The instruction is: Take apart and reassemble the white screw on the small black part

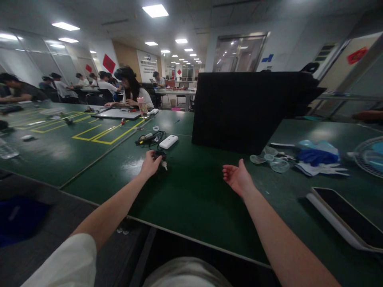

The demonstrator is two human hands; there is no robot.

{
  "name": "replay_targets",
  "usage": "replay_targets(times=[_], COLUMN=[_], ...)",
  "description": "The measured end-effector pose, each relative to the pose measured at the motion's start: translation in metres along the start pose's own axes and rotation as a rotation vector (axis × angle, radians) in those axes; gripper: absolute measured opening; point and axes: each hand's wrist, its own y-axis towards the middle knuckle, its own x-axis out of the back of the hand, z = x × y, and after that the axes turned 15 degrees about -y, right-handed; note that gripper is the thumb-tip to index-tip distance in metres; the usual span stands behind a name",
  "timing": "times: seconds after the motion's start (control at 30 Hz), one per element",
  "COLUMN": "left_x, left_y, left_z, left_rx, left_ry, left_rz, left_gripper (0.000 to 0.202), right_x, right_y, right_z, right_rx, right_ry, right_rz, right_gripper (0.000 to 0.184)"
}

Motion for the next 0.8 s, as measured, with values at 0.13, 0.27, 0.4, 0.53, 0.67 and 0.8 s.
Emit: replay_targets(times=[0.13, 0.27, 0.4, 0.53, 0.67, 0.8], left_x=[-0.028, -0.056, -0.086, -0.117, -0.151, -0.173], left_y=[0.000, -0.007, -0.024, -0.051, -0.086, -0.114], left_z=[-0.005, -0.020, -0.037, -0.057, -0.077, -0.090], left_rx=[-0.067, -0.042, -0.008, -0.045, -0.135, -0.257], left_ry=[-0.003, 0.080, 0.102, 0.092, 0.086, 0.102], left_rz=[0.065, 0.150, 0.309, 0.417, 0.551, 0.688], left_gripper=[0.045, 0.046, 0.050, 0.053, 0.049, 0.050], right_x=[-0.003, -0.002, -0.002, 0.002, 0.010, 0.014], right_y=[-0.002, -0.003, -0.005, -0.002, 0.004, 0.004], right_z=[0.001, 0.003, 0.003, 0.001, 0.001, 0.004], right_rx=[0.006, 0.008, 0.000, -0.007, 0.038, 0.085], right_ry=[-0.006, -0.012, -0.001, 0.036, 0.153, 0.245], right_rz=[-0.004, -0.016, -0.019, -0.006, -0.076, -0.166], right_gripper=[0.065, 0.065, 0.065, 0.066, 0.069, 0.069])
